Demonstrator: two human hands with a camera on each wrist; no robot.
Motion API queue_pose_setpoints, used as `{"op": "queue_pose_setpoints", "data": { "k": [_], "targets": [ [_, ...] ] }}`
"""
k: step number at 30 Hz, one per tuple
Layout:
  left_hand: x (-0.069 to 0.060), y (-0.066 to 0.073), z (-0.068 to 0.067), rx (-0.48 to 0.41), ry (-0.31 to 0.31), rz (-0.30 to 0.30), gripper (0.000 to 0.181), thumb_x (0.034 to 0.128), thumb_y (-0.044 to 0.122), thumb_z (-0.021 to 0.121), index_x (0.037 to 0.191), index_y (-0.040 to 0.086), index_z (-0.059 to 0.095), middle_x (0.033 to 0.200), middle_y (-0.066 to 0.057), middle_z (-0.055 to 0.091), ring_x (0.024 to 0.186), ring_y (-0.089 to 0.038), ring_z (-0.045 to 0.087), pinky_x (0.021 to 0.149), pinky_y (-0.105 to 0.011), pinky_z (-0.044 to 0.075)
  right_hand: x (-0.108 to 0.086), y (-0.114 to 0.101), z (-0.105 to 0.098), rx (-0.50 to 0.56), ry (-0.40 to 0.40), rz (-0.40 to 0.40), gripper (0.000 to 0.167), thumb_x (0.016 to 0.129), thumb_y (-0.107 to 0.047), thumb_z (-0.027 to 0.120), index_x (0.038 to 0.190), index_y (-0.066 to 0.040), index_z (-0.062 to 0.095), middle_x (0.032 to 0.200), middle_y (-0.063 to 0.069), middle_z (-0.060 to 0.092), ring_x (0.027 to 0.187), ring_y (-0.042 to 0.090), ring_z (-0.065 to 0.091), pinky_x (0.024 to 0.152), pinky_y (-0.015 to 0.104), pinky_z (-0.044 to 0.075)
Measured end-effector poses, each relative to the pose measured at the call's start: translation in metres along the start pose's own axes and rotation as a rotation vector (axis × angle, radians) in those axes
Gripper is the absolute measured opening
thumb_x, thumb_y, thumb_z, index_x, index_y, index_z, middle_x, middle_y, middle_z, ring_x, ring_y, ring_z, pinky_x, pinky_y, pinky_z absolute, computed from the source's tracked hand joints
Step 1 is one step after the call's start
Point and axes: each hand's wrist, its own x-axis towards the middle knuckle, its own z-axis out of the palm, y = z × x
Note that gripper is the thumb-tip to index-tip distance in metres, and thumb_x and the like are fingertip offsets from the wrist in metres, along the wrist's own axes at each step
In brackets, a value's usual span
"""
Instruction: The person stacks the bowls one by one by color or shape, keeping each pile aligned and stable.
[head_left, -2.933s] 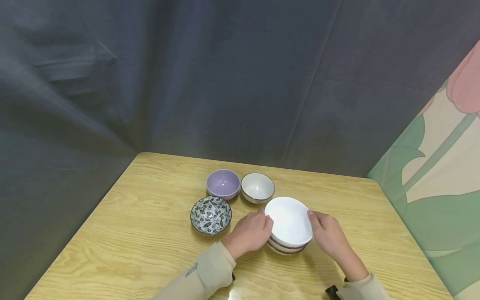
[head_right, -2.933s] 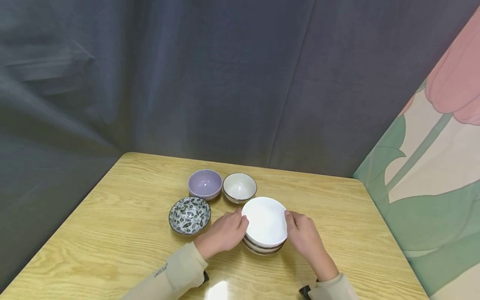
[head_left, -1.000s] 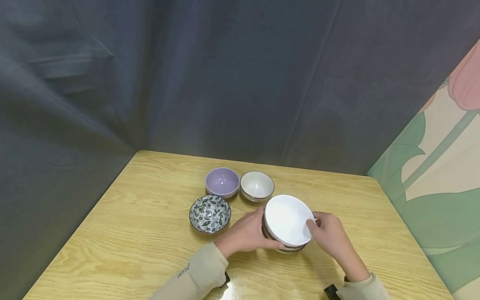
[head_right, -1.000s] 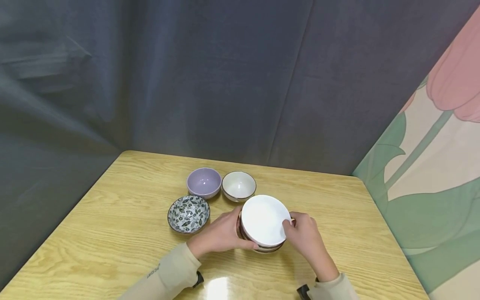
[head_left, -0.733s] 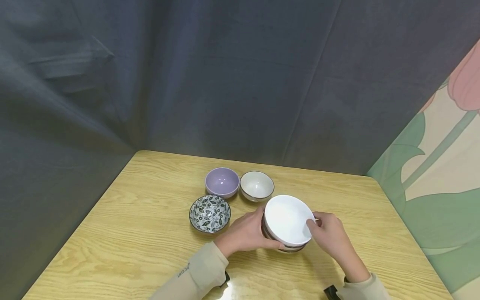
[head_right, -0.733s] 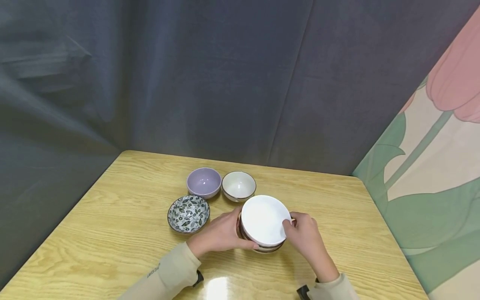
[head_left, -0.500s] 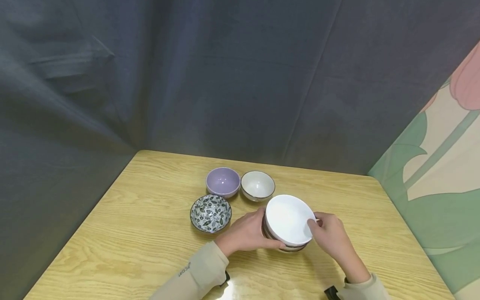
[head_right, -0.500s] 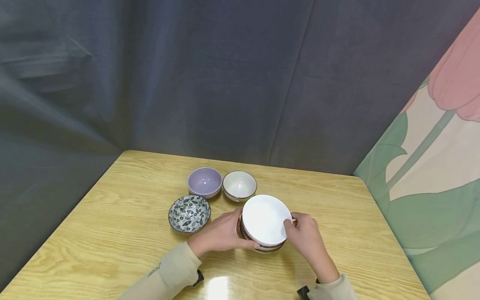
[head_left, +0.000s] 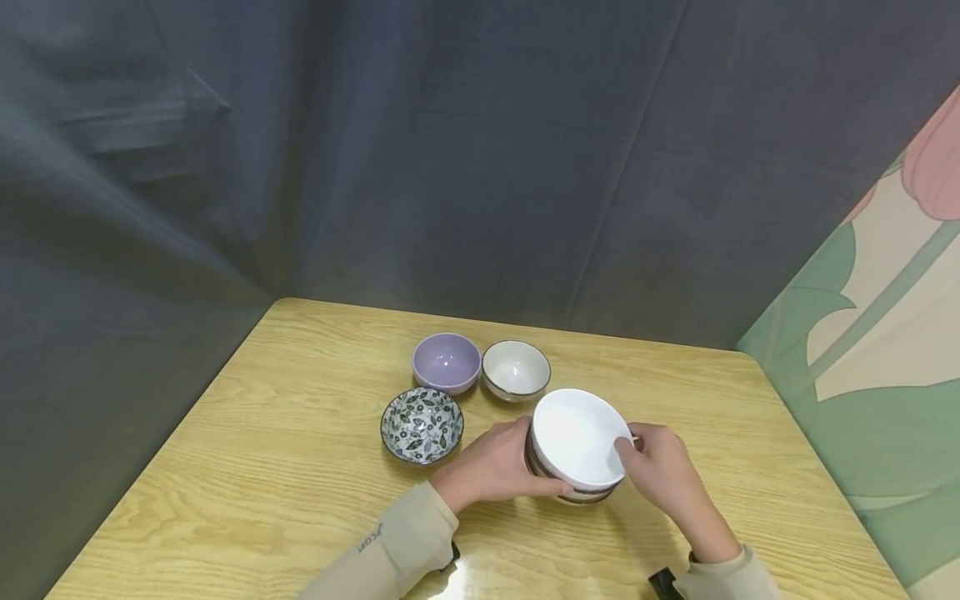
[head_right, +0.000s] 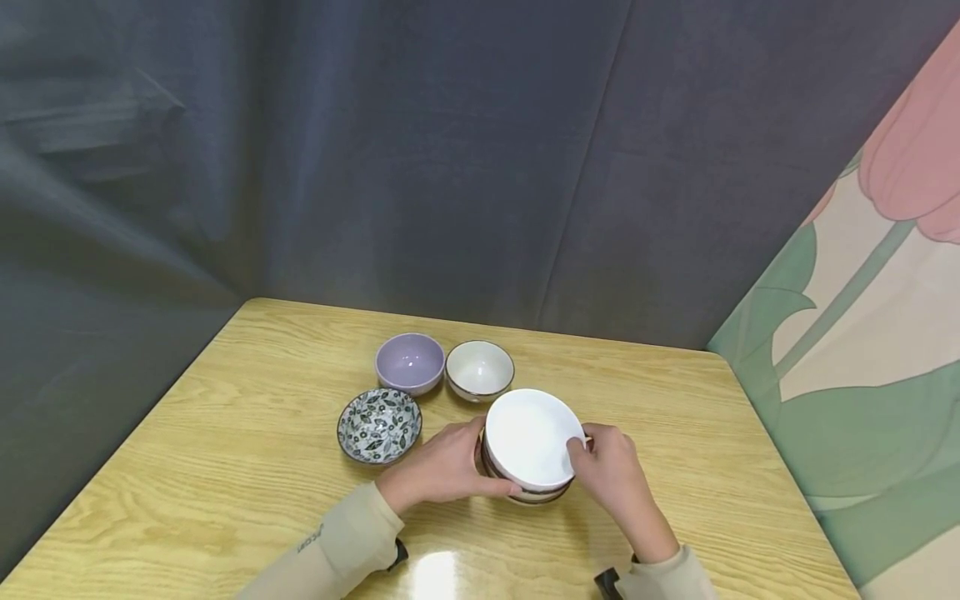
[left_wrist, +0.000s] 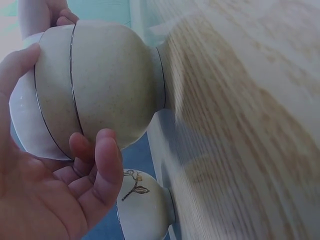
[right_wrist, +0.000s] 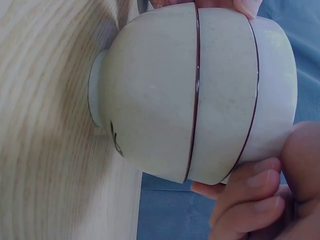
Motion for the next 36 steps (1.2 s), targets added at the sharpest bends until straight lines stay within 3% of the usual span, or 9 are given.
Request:
{"op": "queue_pose_setpoints", "data": {
  "k": [11,18,26,36],
  "targets": [
    [-0.0010,0.0024,0.0031,0.065,0.029,-0.041,0.098,0.0684,0.069,0.079,0.143,0.013,0.048,0.128,-0.003,0.064,0.110,-0.012,0.063,0.090,-0.030,0.053,0.0004,-0.0014,-0.0019,-0.017,-0.018,0.009,0.036,0.095,-0.011,0.051,0.119,0.011,0.066,0.056,0.002,0.053,0.051,0.015,0.043,0.048,0.028,0.041],
    [-0.0017,0.0028,0.0039,0.075,0.033,-0.052,0.099,0.0674,0.070,0.079,0.142,0.013,0.048,0.126,-0.003,0.064,0.109,-0.012,0.064,0.089,-0.030,0.053,0.0002,-0.0012,-0.0023,-0.020,-0.021,0.000,0.034,0.095,-0.011,0.052,0.117,0.010,0.067,0.053,0.001,0.048,0.049,0.013,0.040,0.046,0.026,0.039],
    [-0.0023,0.0041,0.0048,0.089,0.045,-0.057,0.100,0.0670,0.071,0.079,0.141,0.011,0.049,0.125,-0.005,0.065,0.107,-0.014,0.065,0.086,-0.031,0.054,0.0002,0.0003,-0.0032,-0.018,-0.029,-0.022,0.034,0.096,-0.010,0.053,0.118,0.012,0.066,0.057,0.002,0.056,0.050,0.013,0.042,0.047,0.026,0.040],
    [-0.0036,0.0070,0.0058,0.095,0.044,-0.070,0.103,0.0656,0.070,0.080,0.142,0.010,0.047,0.125,-0.005,0.064,0.105,-0.014,0.065,0.084,-0.031,0.055,0.0010,0.0004,-0.0021,-0.017,-0.017,-0.025,0.032,0.094,-0.010,0.052,0.114,0.010,0.069,0.052,0.000,0.046,0.049,0.013,0.039,0.045,0.026,0.037]
  ]
}}
